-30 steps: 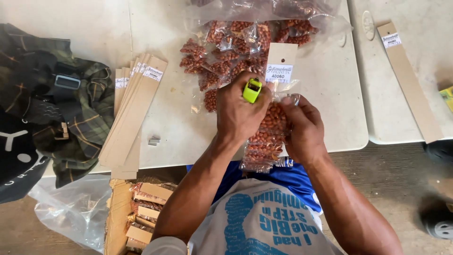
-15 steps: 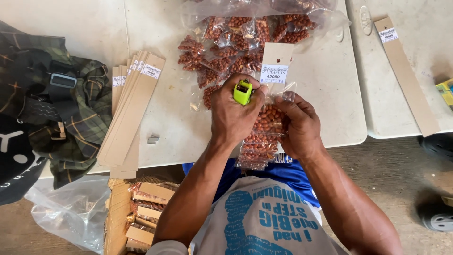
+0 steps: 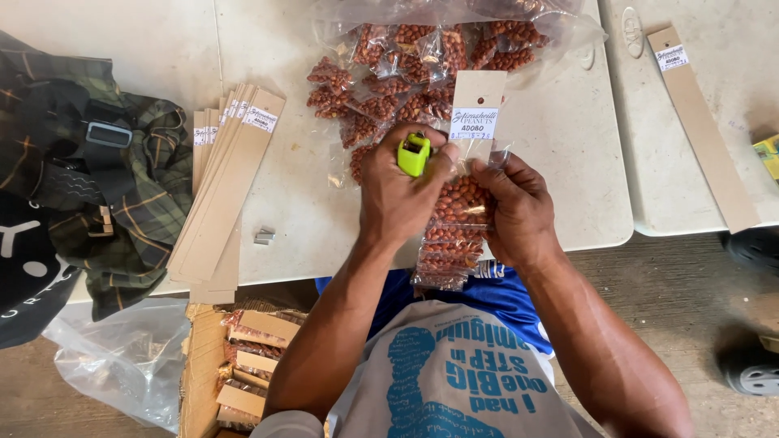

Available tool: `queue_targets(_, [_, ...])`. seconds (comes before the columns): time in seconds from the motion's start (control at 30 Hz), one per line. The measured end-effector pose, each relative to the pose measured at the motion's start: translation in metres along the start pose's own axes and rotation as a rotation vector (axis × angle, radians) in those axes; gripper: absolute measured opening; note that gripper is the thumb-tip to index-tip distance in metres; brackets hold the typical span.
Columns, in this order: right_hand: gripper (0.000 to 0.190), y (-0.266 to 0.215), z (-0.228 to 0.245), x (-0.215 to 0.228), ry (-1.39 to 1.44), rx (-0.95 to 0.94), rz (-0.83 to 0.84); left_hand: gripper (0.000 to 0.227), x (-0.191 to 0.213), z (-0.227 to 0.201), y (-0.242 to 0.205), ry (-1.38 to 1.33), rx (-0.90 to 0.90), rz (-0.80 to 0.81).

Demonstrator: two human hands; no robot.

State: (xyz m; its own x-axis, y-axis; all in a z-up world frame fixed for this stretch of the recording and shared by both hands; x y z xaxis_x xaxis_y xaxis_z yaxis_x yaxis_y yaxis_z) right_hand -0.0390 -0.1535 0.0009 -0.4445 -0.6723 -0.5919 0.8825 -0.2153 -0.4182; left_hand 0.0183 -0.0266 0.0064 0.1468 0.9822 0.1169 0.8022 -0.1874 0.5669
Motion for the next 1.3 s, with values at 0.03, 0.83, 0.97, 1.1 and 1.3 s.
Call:
queue_targets(0.03, [0.017, 0.007, -0.007, 0.012, -0.006, 0.003, -0.008, 0.010, 0.002, 0.002, 0.001, -0.059, 0.016, 0.001])
queue_targets(0.83, [0.024, 0.009, 0.009, 0.020, -0.067, 0.071, -0.212, 0.022, 0.033, 0.012, -0.019, -0.017, 0.159, 0.085])
queue_targets(0.97, [0.021, 0.071, 0.036, 0.112, -0.048, 0.172, -0.437, 0.051, 0.074, 0.013, -0.038, -0.031, 0.439, 0.112])
queue_targets(1.1, [0.024, 0.093, 0.053, 0.166, 0.201, 0.100, -0.456, 0.042, 0.080, 0.015, -0.068, 0.175, 0.657, 0.304])
queue_targets(1.3, [0.026, 0.093, 0.046, 0.187, 0.365, -0.122, -0.291, 0.023, 0.056, 0.010, -0.094, 0.275, 0.282, 0.889])
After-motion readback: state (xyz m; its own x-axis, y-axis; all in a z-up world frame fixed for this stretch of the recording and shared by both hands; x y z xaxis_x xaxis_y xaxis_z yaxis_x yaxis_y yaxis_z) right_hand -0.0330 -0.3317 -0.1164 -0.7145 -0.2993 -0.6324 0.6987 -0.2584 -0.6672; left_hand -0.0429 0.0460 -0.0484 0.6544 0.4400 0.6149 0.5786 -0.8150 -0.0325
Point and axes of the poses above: each hand's wrist, its own y-axis towards the middle knuckle, its own x-axis out of the back of the hand, z = x × y, the point moved 1 cm from there along y, towards the middle knuckle, and after that the axes turned 15 degrees about -x, right-handed, at the moved point
